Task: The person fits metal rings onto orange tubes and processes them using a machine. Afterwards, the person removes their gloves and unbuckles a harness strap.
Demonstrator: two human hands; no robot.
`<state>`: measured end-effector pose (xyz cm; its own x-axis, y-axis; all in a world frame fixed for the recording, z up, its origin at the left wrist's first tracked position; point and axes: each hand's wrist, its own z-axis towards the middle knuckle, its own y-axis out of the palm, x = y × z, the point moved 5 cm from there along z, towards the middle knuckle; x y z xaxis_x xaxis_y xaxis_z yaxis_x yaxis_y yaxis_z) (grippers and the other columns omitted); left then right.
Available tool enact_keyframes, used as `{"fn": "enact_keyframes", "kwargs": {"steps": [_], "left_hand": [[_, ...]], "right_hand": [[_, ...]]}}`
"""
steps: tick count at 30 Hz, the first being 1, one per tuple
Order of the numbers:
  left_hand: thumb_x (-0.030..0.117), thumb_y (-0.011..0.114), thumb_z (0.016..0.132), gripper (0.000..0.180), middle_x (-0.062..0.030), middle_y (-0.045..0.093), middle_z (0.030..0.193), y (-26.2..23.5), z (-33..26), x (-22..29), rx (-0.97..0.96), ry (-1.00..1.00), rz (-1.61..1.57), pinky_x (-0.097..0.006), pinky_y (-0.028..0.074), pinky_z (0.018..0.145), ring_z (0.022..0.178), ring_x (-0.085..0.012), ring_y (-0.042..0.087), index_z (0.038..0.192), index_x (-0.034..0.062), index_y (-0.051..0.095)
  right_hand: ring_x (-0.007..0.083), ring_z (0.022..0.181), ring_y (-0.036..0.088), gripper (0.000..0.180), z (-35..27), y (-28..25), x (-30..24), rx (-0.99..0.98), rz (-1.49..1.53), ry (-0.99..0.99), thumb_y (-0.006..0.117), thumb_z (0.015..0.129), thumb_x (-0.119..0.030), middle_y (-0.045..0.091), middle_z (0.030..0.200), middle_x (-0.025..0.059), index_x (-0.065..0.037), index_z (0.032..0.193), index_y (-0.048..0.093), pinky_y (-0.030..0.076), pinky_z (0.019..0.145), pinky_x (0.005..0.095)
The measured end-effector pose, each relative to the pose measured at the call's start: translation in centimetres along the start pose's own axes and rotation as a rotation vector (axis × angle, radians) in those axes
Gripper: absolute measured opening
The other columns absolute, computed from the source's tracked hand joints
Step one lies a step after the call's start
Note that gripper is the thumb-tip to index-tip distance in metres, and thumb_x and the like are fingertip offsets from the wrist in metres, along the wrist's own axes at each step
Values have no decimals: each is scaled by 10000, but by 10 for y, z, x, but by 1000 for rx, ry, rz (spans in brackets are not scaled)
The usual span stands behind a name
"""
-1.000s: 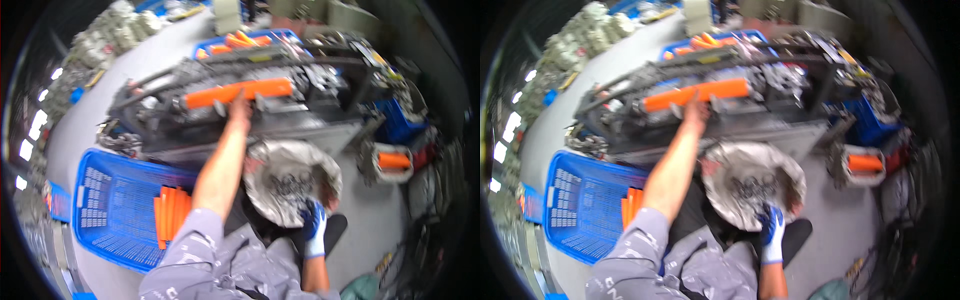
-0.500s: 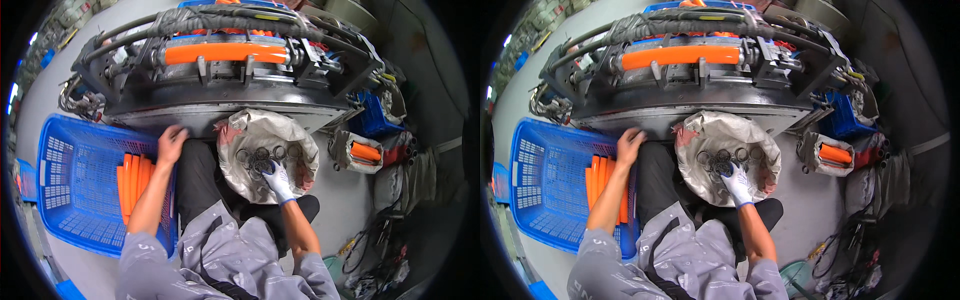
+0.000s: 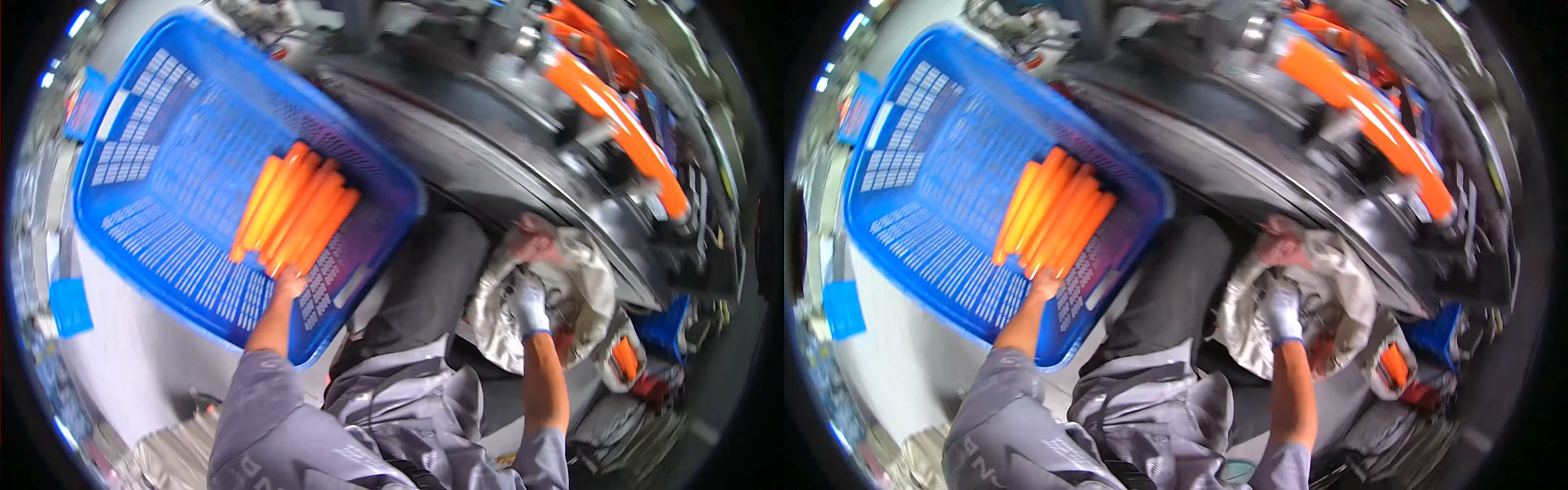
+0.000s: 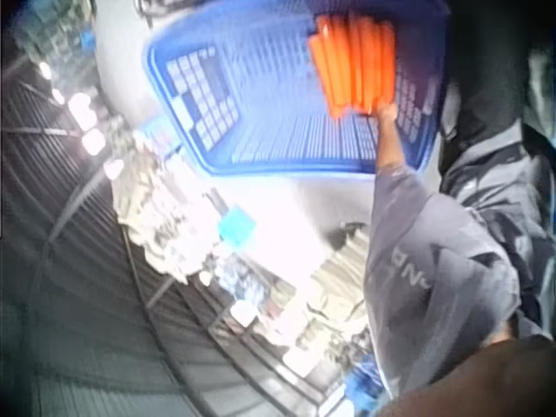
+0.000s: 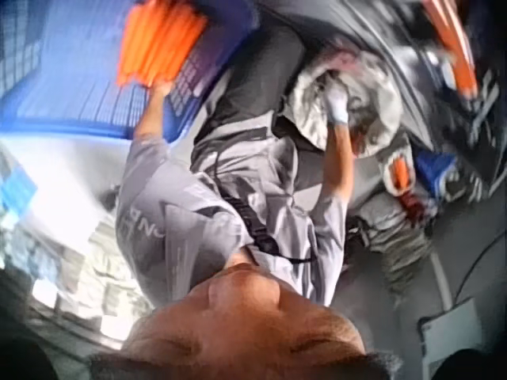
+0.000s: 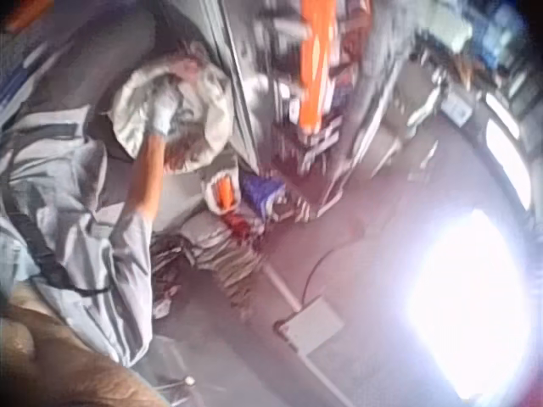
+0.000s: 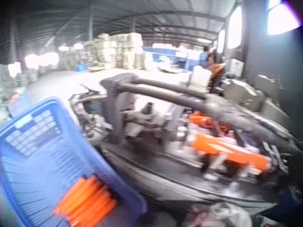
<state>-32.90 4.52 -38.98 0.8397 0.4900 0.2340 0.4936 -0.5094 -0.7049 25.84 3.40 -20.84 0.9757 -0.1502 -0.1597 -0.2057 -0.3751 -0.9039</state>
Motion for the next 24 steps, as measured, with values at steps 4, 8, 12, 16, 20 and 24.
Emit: {"fn": "enact_keyframes", "kwargs": {"steps": [4,8,12,16,20,24], "left_hand": [[299,705,777,691,-205,484,1379,-16,3,-3,44,-178,-84,-384,346,1106,1284,-332,470,1365,41,449],[212,701,776,598,-217,506,1330,-32,14,37,226,-167,-118,-434,387,1057,1250,-363,476,1306,41,482],[131,697,737,575,-181,497,1292,-71,29,56,558,10,31,-442,420,1000,1200,-345,474,1271,65,492],[114,722,698,605,-149,469,1315,-81,50,79,499,5,138,-436,443,979,1234,-325,442,1253,45,491],[182,720,715,576,-197,523,1306,-49,49,78,-20,-37,181,-432,468,984,1167,-369,539,1251,54,550],[261,731,674,680,-209,583,1254,-24,11,87,14,-113,112,-394,432,1037,1218,-306,539,1263,-8,523]], "right_hand": [[397,901,582,391,4,2,-22,160,-76,-101,687,698,-189,573,1004,223,-11,1025,567,475,781,484],[410,955,567,503,-7,2,-14,135,-75,29,770,651,-211,565,1033,230,2,1055,559,475,824,475],[397,955,583,455,-3,2,-15,96,-85,72,777,640,-184,566,1086,235,-5,1014,588,483,830,465],[382,886,595,319,-2,13,0,140,-58,45,720,661,-147,612,926,194,-59,949,616,479,779,471],[385,908,578,274,-14,3,-14,145,43,51,716,648,-163,598,939,198,-51,875,612,470,798,470],[383,877,585,286,-39,-2,-11,264,96,96,744,644,-200,599,920,193,-25,830,616,477,780,455]]}}
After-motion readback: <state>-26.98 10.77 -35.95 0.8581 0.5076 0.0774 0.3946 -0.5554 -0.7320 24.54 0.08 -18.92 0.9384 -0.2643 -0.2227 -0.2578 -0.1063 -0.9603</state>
